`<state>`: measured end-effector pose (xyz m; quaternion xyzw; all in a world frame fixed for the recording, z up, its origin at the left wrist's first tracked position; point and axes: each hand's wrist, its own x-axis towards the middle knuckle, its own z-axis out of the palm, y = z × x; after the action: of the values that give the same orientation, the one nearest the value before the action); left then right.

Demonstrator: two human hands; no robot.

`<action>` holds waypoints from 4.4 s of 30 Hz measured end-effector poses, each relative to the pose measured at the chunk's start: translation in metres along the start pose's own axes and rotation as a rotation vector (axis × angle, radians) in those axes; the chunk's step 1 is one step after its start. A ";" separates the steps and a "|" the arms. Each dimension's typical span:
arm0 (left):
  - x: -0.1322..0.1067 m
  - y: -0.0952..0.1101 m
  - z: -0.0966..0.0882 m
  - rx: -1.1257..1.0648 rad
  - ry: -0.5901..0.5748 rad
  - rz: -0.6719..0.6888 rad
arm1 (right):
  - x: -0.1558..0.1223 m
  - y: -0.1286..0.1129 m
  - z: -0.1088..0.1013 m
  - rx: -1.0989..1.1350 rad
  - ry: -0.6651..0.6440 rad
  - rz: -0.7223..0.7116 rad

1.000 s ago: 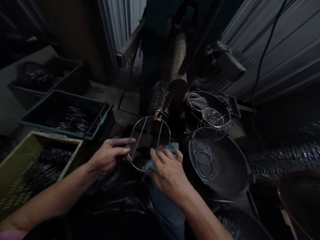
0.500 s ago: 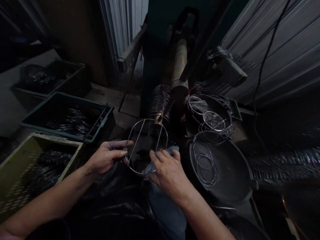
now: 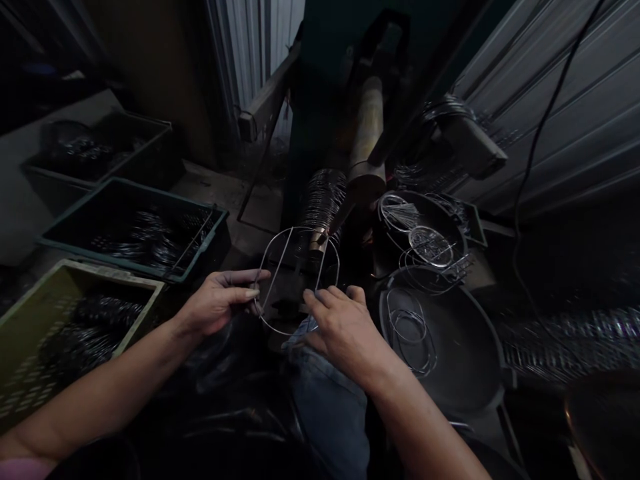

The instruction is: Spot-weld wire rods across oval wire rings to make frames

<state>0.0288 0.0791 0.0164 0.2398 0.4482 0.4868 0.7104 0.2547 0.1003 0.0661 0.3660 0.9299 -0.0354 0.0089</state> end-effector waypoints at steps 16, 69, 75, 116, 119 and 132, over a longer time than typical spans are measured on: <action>0.001 0.001 0.004 -0.097 -0.006 0.005 | -0.007 -0.012 -0.028 -0.095 0.058 0.011; 0.038 0.004 0.017 0.044 0.048 0.082 | 0.048 0.047 0.005 0.975 0.385 0.776; 0.036 0.001 0.016 0.052 0.035 0.075 | 0.047 0.043 0.007 1.061 0.431 0.805; 0.056 0.000 0.059 0.332 0.006 0.249 | 0.007 0.031 0.020 1.471 0.674 1.008; 0.061 0.002 0.065 0.354 -0.011 0.271 | 0.006 0.037 0.017 1.465 0.689 1.005; 0.067 0.003 0.074 0.363 -0.037 0.280 | 0.002 0.045 0.006 1.464 0.683 0.998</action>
<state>0.1005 0.1484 0.0273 0.4323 0.4776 0.4876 0.5893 0.2840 0.1341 0.0574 0.6263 0.3653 -0.4927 -0.4812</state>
